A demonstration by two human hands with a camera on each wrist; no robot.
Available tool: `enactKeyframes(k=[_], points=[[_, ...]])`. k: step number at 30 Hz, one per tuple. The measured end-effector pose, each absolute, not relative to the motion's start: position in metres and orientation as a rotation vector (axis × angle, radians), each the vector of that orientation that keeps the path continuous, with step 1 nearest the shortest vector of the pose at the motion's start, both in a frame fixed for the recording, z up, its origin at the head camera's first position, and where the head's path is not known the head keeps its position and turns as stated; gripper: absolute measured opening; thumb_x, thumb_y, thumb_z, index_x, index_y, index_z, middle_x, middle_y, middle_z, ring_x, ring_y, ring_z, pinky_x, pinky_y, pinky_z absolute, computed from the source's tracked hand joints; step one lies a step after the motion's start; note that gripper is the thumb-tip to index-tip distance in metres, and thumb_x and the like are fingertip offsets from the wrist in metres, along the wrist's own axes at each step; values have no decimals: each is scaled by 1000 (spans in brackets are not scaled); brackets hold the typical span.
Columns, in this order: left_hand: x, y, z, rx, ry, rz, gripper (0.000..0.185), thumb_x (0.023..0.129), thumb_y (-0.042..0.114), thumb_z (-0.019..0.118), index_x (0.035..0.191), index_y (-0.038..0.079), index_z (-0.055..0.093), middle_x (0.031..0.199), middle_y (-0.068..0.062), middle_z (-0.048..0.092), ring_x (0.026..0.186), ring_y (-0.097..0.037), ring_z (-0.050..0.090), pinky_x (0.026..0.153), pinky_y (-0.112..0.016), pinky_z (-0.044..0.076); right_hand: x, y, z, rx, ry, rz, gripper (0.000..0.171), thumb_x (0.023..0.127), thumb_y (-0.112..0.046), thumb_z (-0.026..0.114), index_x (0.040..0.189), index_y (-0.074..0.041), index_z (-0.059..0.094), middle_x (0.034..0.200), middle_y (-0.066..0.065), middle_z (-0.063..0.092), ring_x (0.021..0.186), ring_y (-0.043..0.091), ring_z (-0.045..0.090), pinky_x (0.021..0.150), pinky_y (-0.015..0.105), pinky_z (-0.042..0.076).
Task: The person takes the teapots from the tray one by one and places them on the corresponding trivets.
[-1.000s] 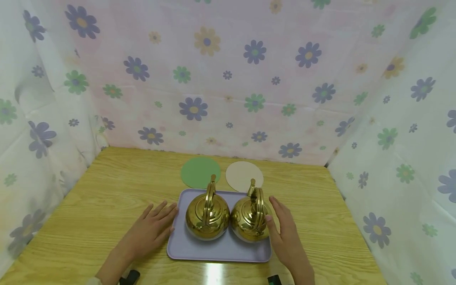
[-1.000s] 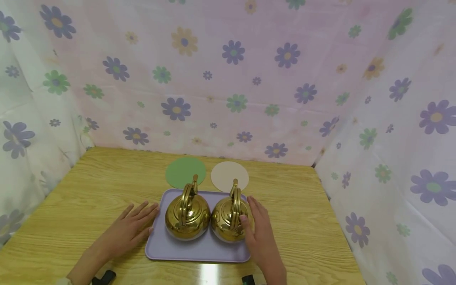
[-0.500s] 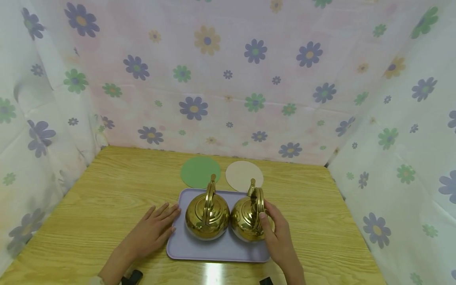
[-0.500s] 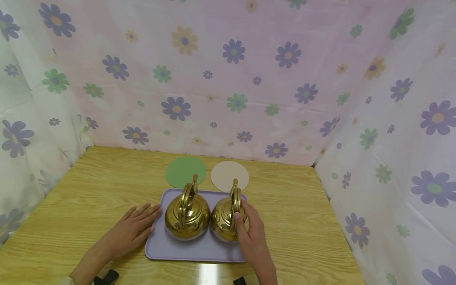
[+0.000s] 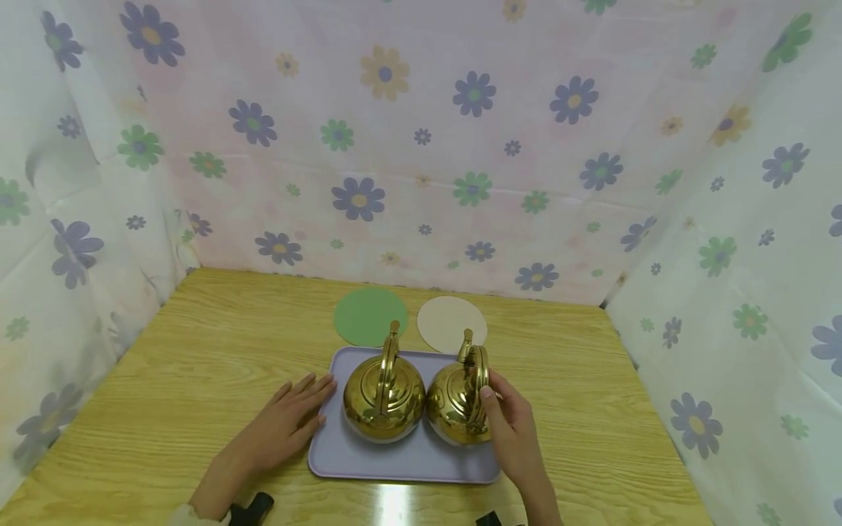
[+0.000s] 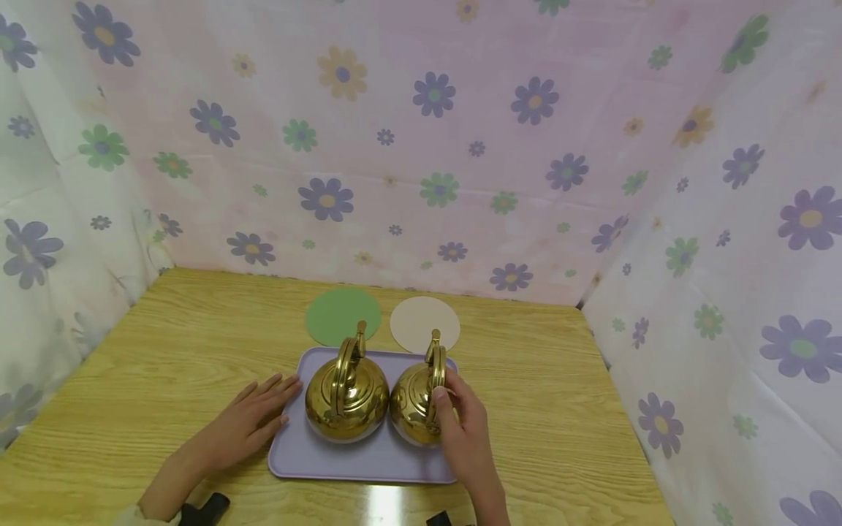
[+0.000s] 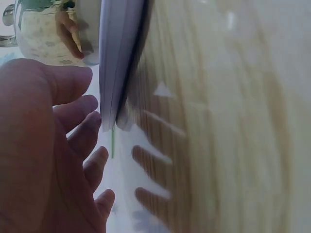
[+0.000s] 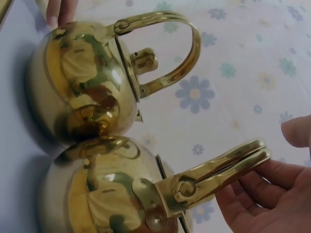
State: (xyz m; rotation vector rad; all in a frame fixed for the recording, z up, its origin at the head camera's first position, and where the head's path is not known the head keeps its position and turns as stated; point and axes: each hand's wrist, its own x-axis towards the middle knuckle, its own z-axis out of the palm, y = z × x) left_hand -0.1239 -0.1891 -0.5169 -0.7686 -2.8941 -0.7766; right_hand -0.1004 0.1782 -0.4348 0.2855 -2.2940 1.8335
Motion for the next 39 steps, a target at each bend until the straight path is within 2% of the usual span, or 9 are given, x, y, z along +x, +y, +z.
enactKeyframes(k=[3, 5, 12, 18, 24, 39], points=[[-127, -189, -519, -766, -2896, -835, 53, 103, 26, 58, 152, 7, 49, 159, -12, 43, 147, -45, 35, 116, -71, 21, -101, 178, -433, 273, -2279, 1899, 35, 109, -11, 46, 134, 10, 59, 133, 28, 63, 125, 10, 60, 100, 16, 48], [-128, -189, -520, -766, -2889, -879, 53, 103, 25, 59, 151, 6, 49, 159, -14, 43, 147, -47, 34, 115, -72, 20, -101, 179, -432, 263, -2271, 1946, 35, 109, -13, 46, 133, 9, 60, 131, 27, 64, 123, 6, 61, 100, 16, 47], [-130, -190, -526, -770, -2837, -982, 51, 102, 22, 60, 149, 3, 51, 158, -16, 43, 145, -51, 34, 112, -75, 19, -105, 182, -430, 252, -2202, 2172, 38, 108, -13, 49, 132, 15, 56, 127, 18, 68, 116, 18, 67, 96, 24, 55], [-131, -191, -531, -779, -2791, -1015, 50, 102, 21, 60, 148, 3, 52, 157, -16, 45, 143, -52, 36, 110, -76, 19, -106, 185, -430, 284, -2181, 2251, 40, 108, -13, 50, 135, 17, 52, 118, 7, 71, 108, 16, 68, 92, 25, 56], [-130, -192, -534, -770, -2773, -1072, 50, 101, 20, 60, 148, 3, 53, 157, -17, 45, 143, -53, 35, 110, -76, 18, -107, 185, -431, 293, -2152, 2307, 45, 107, -12, 51, 137, 21, 47, 109, 11, 70, 93, 10, 68, 88, 24, 57], [-131, -192, -540, -742, -2726, -1231, 49, 101, 18, 61, 149, 7, 53, 158, -16, 43, 144, -55, 31, 112, -75, 12, -112, 178, -435, 72, -2076, 2289, 41, 99, -4, 63, 130, 21, 54, 98, 15, 73, 79, 13, 69, 78, 27, 60]])
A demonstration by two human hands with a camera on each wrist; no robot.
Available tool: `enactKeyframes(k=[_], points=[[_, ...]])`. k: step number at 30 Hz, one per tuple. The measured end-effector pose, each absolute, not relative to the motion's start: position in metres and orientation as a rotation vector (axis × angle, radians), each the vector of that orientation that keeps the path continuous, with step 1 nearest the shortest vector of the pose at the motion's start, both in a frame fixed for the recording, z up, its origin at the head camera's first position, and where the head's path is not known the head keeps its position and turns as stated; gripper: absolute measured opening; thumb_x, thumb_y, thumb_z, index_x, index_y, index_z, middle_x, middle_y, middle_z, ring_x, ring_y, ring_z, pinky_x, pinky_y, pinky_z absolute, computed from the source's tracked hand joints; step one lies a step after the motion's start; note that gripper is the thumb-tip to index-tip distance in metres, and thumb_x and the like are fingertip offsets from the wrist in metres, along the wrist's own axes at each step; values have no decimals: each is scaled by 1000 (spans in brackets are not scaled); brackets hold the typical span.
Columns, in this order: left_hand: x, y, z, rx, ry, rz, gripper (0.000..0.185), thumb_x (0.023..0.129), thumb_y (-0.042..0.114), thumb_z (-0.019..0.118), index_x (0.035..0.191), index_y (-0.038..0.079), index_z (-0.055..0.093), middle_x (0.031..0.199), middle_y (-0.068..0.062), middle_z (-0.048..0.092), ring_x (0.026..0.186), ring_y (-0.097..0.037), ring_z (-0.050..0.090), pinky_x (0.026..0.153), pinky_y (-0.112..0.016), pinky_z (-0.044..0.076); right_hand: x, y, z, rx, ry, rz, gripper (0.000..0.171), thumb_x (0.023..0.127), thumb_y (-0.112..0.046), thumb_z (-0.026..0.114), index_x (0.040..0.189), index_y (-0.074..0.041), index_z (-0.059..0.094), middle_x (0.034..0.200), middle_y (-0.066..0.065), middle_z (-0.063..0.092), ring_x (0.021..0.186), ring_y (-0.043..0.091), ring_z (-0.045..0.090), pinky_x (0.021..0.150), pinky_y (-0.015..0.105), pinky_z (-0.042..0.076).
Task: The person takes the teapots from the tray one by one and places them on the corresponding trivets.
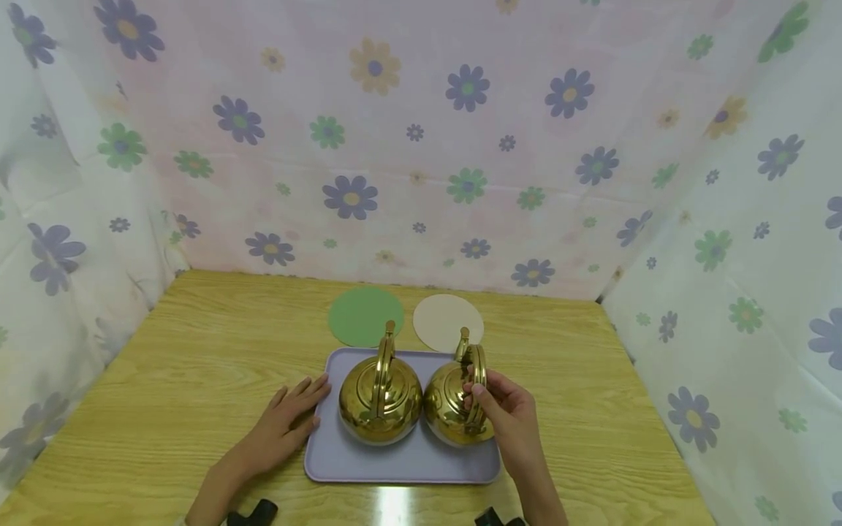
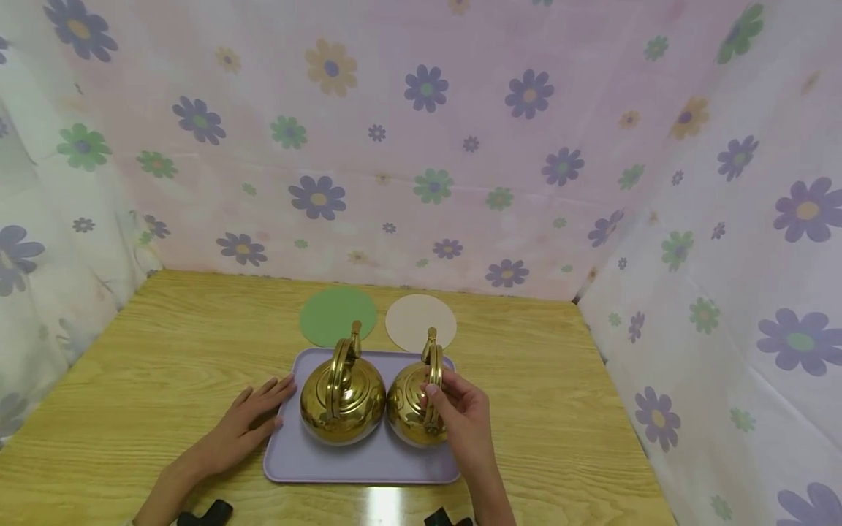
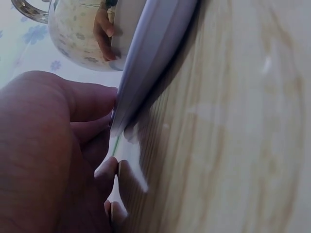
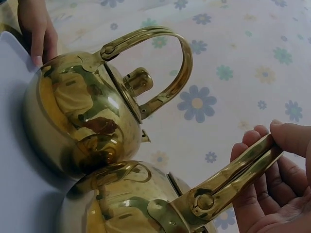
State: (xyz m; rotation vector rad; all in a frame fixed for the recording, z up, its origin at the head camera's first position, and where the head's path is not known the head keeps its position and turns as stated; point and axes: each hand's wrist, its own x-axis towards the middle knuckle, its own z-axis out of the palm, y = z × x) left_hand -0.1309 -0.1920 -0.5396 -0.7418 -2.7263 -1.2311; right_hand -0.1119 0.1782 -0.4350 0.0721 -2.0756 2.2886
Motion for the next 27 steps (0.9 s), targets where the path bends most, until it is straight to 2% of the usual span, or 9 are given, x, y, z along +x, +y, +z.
enactKeyframes(k=[7, 17, 27], points=[[-130, -191, -540, -727, -2719, -1219, 48, 102, 19, 60, 148, 6, 53, 158, -17, 44, 144, -54, 32, 114, -73, 12, -113, 178, -436, 51, -2054, 2285, 40, 97, 0, 64, 129, 21, 55, 96, 12, 75, 77, 10, 69, 76, 25, 60], [-134, -192, -543, -716, -2706, -1149, 48, 103, 19, 59, 149, 8, 53, 158, -15, 43, 144, -52, 33, 120, -66, 10, -114, 179, -435, 69, -2036, 2238, 34, 97, 1, 65, 125, 18, 61, 95, 9, 75, 76, 12, 69, 75, 25, 60], [-130, -191, -544, -708, -2716, -1135, 48, 103, 20, 59, 149, 9, 53, 158, -15, 44, 144, -52, 34, 121, -63, 9, -113, 179, -439, 106, -2020, 2218, 34, 97, 2, 65, 125, 19, 60, 97, 13, 74, 78, 11, 69, 75, 23, 59]])
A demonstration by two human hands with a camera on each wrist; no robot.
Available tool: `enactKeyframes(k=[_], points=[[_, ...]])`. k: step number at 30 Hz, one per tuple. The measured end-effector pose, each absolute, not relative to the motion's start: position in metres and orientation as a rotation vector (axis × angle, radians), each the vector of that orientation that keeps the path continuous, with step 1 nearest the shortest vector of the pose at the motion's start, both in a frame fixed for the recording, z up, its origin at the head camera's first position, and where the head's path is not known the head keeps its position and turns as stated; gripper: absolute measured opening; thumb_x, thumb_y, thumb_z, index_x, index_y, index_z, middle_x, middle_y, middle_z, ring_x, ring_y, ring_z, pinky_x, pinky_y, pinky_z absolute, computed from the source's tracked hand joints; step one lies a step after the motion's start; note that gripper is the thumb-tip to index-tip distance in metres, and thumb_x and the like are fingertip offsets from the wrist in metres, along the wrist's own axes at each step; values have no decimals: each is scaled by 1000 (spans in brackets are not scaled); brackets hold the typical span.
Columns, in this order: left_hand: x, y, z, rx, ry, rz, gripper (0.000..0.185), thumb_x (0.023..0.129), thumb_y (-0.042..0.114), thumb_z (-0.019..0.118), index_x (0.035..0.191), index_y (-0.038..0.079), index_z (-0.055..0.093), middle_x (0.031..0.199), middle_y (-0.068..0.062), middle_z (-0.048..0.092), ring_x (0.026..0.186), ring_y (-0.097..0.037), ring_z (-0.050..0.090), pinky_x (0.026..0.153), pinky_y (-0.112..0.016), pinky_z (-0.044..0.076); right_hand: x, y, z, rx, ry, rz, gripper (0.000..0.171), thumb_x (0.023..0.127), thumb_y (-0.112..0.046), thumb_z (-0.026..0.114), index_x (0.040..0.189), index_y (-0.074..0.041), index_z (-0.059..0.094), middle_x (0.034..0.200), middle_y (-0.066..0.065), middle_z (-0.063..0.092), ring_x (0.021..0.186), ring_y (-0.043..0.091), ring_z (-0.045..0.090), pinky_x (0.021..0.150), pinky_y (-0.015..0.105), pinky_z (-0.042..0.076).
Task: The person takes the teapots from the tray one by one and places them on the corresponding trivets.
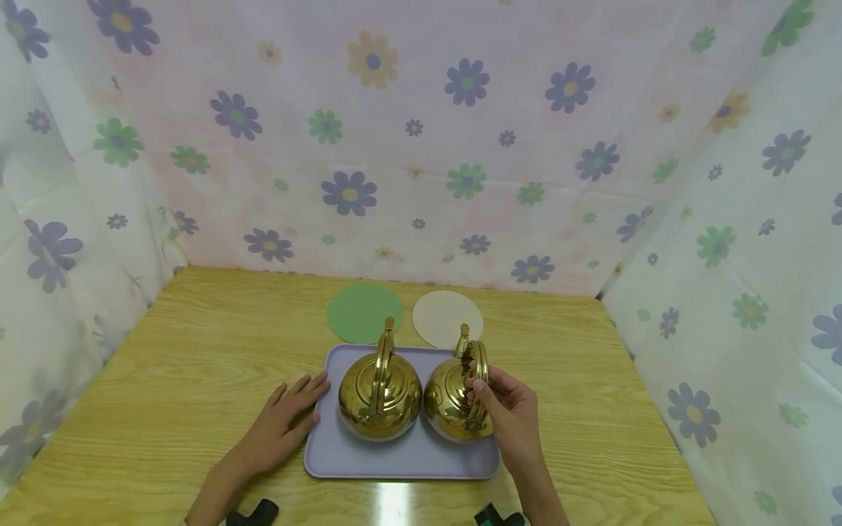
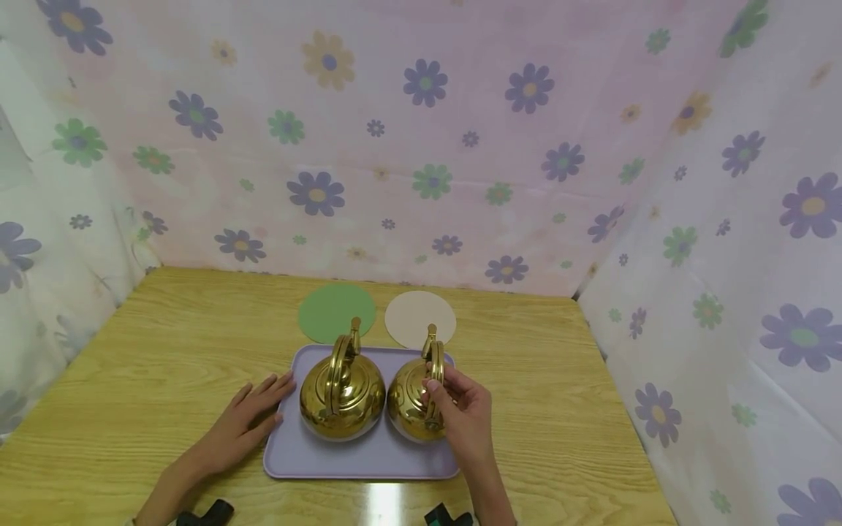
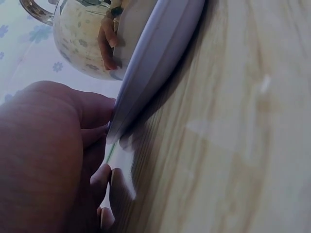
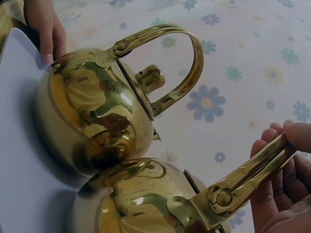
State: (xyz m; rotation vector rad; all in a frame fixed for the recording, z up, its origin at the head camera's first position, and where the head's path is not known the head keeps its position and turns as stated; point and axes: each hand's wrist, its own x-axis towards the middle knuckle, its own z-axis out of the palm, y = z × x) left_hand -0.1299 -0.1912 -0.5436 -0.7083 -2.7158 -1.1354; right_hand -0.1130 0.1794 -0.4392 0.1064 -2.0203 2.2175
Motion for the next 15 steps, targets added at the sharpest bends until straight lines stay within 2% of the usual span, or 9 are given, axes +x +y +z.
enactKeyframes(k=[9, 15], points=[[-131, -190, -545, -699, -2725, -1137, 47, 103, 20, 59, 149, 9, 53, 158, -14, 44, 145, -51, 34, 119, -66, 11, -113, 179, -443, 162, -1935, 2232, 33, 97, 5, 62, 124, 23, 58, 97, 9, 75, 76, 8, 68, 73, 21, 59], [-130, -190, -545, -691, -2728, -1135, 48, 104, 21, 58, 150, 10, 52, 158, -12, 44, 145, -51, 33, 121, -64, 10, -115, 179, -444, 197, -1936, 2222, 34, 97, 5, 62, 125, 24, 56, 97, 11, 75, 79, 8, 69, 73, 22, 59]])
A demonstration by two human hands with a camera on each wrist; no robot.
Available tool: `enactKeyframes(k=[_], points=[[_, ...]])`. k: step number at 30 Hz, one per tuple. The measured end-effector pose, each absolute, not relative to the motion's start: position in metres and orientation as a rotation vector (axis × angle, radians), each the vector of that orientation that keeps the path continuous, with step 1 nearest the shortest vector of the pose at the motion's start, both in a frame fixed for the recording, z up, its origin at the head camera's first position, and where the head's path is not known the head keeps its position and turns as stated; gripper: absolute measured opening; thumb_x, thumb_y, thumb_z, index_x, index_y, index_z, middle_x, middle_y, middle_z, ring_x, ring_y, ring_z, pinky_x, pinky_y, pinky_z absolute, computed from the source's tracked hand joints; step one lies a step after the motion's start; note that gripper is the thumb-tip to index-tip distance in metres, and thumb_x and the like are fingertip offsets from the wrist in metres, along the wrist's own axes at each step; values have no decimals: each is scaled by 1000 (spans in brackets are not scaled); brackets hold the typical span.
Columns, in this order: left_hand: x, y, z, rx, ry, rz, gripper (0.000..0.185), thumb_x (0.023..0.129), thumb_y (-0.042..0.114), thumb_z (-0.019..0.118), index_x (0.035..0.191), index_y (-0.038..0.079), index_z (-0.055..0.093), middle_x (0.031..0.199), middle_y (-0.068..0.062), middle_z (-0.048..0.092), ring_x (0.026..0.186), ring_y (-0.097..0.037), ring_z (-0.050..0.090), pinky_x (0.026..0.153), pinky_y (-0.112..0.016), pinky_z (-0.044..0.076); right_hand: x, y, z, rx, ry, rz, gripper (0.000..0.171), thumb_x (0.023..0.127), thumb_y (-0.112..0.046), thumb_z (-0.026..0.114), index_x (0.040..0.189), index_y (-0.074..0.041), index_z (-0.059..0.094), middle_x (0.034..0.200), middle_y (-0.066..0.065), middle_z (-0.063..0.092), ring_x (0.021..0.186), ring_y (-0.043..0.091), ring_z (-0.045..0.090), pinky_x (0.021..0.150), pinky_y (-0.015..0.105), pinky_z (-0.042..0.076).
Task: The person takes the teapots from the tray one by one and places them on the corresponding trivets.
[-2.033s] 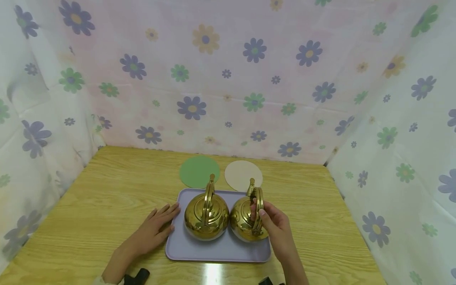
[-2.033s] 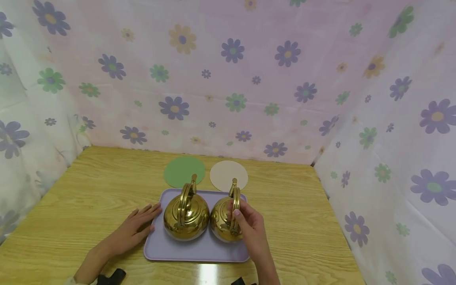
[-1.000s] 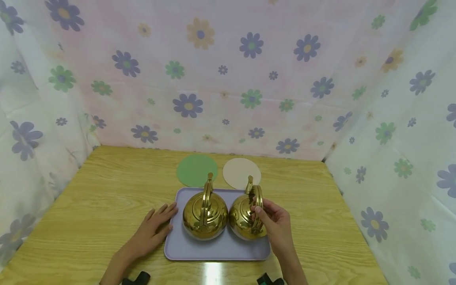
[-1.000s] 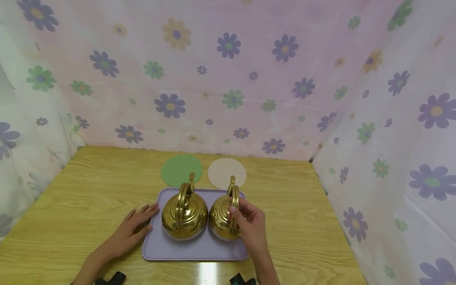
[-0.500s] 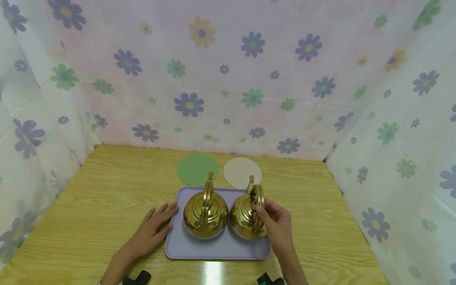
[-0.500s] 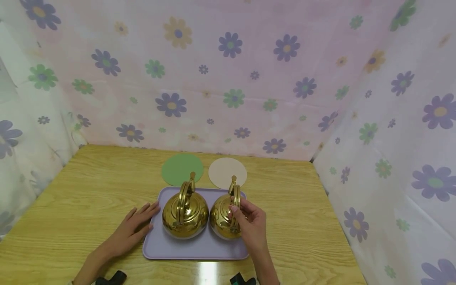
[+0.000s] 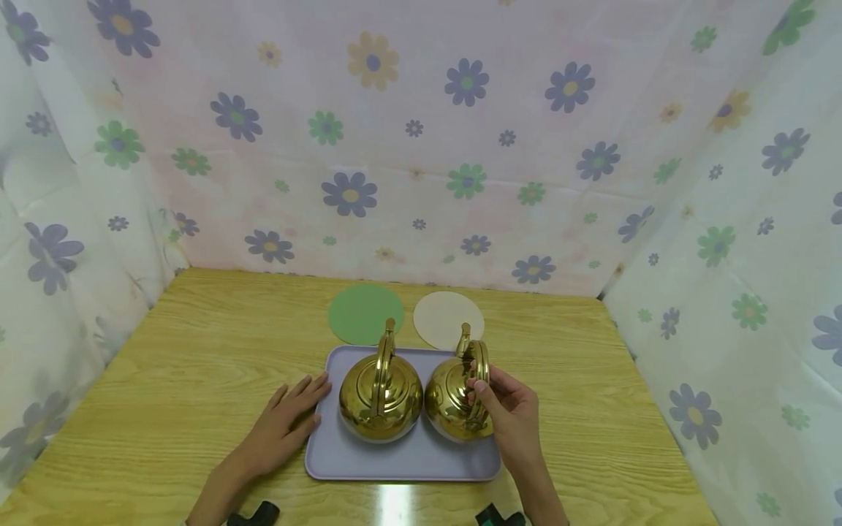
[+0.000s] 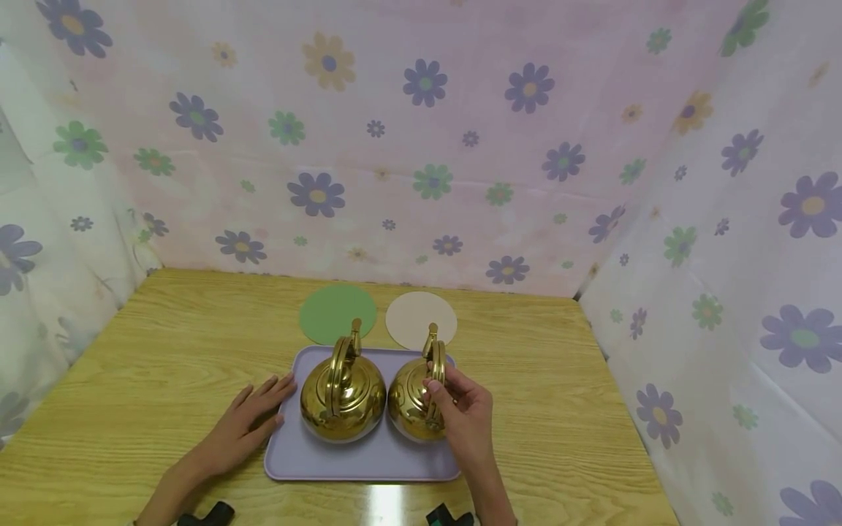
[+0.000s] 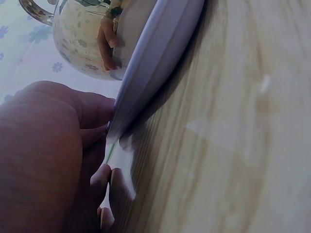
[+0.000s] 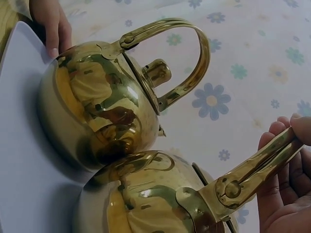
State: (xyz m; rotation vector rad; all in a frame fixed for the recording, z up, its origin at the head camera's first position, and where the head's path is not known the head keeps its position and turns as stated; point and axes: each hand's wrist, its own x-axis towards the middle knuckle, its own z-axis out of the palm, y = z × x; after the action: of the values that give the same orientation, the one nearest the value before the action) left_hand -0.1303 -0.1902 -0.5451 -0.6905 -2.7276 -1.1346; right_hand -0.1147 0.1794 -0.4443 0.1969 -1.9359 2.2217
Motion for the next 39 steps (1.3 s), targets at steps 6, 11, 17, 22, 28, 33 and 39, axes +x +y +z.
enactKeyframes(k=[6, 11, 17, 22, 28, 33, 39], points=[[-129, -189, -543, -686, -2734, -1132, 48, 103, 21, 59, 150, 10, 52, 158, -12, 44, 145, -50, 34, 121, -64, 10, -118, 180, -445, 233, -1946, 2201, 32, 97, 6, 61, 124, 23, 58, 96, 11, 75, 78, 8, 68, 72, 22, 59], [-129, -189, -543, -683, -2731, -1126, 49, 103, 22, 59, 150, 10, 52, 158, -12, 44, 145, -50, 34, 123, -60, 9, -121, 181, -446, 291, -1927, 2181, 31, 97, 8, 60, 122, 26, 56, 94, 10, 76, 76, 8, 68, 71, 22, 59], [-128, -189, -545, -681, -2721, -1125, 47, 104, 22, 58, 150, 10, 53, 158, -11, 45, 145, -49, 34, 126, -50, 5, -124, 182, -446, 295, -1950, 2155, 32, 98, 5, 61, 122, 26, 57, 93, 10, 75, 76, 8, 67, 71, 21, 58], [-128, -190, -544, -681, -2720, -1128, 47, 104, 21, 58, 149, 10, 53, 158, -11, 45, 145, -49, 34, 126, -51, 6, -127, 182, -445, 280, -1973, 2142, 31, 98, 4, 61, 123, 24, 59, 94, 11, 75, 76, 8, 67, 71, 21, 58], [-128, -190, -543, -686, -2716, -1130, 47, 104, 20, 58, 149, 9, 53, 158, -12, 45, 145, -50, 34, 126, -52, 6, -130, 183, -442, 271, -1978, 2135, 32, 98, 5, 61, 123, 24, 58, 95, 12, 75, 77, 7, 67, 72, 20, 58], [-128, -189, -543, -681, -2723, -1134, 47, 104, 20, 58, 149, 8, 53, 158, -12, 45, 145, -50, 34, 124, -56, 7, -133, 182, -442, 283, -1969, 2142, 33, 98, 5, 61, 122, 26, 56, 94, 12, 75, 77, 7, 67, 72, 20, 58], [-128, -189, -541, -678, -2728, -1154, 47, 104, 21, 58, 149, 8, 53, 158, -13, 45, 146, -50, 33, 122, -60, 9, -135, 181, -442, 254, -1974, 2139, 32, 97, 5, 62, 120, 27, 56, 94, 13, 74, 77, 7, 68, 73, 20, 58]])
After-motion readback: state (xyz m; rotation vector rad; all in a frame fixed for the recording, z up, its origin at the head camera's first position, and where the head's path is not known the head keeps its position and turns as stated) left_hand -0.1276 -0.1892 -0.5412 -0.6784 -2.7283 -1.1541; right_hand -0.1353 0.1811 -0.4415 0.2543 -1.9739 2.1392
